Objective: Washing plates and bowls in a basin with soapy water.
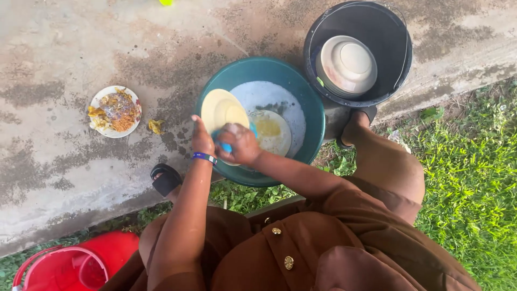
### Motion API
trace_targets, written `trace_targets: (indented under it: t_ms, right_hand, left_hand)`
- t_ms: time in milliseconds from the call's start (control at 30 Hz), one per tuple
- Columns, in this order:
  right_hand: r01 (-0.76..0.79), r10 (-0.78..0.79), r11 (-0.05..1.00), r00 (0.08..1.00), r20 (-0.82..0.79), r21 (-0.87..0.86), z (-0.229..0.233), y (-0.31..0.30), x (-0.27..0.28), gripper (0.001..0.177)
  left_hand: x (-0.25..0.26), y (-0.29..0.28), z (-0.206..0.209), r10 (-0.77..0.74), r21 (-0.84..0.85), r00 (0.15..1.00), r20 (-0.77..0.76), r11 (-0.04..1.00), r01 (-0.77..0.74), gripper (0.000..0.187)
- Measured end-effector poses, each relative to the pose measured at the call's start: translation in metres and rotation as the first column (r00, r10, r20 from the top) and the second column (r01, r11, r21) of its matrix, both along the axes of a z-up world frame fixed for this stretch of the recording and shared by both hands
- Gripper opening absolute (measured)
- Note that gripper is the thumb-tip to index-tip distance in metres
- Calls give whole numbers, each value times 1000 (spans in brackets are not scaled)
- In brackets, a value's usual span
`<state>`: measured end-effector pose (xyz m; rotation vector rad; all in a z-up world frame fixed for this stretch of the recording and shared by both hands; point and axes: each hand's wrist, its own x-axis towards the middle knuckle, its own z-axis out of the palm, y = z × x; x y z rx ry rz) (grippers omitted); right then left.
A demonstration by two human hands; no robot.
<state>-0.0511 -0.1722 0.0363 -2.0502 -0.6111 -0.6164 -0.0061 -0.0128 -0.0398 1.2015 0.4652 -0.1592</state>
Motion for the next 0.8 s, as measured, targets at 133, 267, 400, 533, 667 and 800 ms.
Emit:
trace_targets:
  t_ms: [133,267,400,533,667,800]
  right_hand:
    - [-77,87,988,994,72,-136,3,-5,0,24]
    - [191,-176,970,979,-106,148,0,-19,49,19]
    - [608,-417,741,749,-515,285,-63,-43,99,30]
    - [539,-370,796,793,-484,275,-136,-33,52,39]
    - [411,-499,865,769,-400,-289,-105,-45,21,36]
    - [437,137,758,619,-773,484,-182,-86,67,61]
  left_hand:
    - [-3,0,6,-32,176,996,84,984,17,72]
    - [-13,9,-61,-347,924,931,-114,306,228,70]
    - [-17,-19,48,-274,849,957,-93,481,220,79]
    - [3,-16,65,216,101,948,235,964,-245,77]
    - [12,-5,48,410,183,910,53,892,-413,83]
    - [10,0,41,310,-20,950,47,951,-310,83]
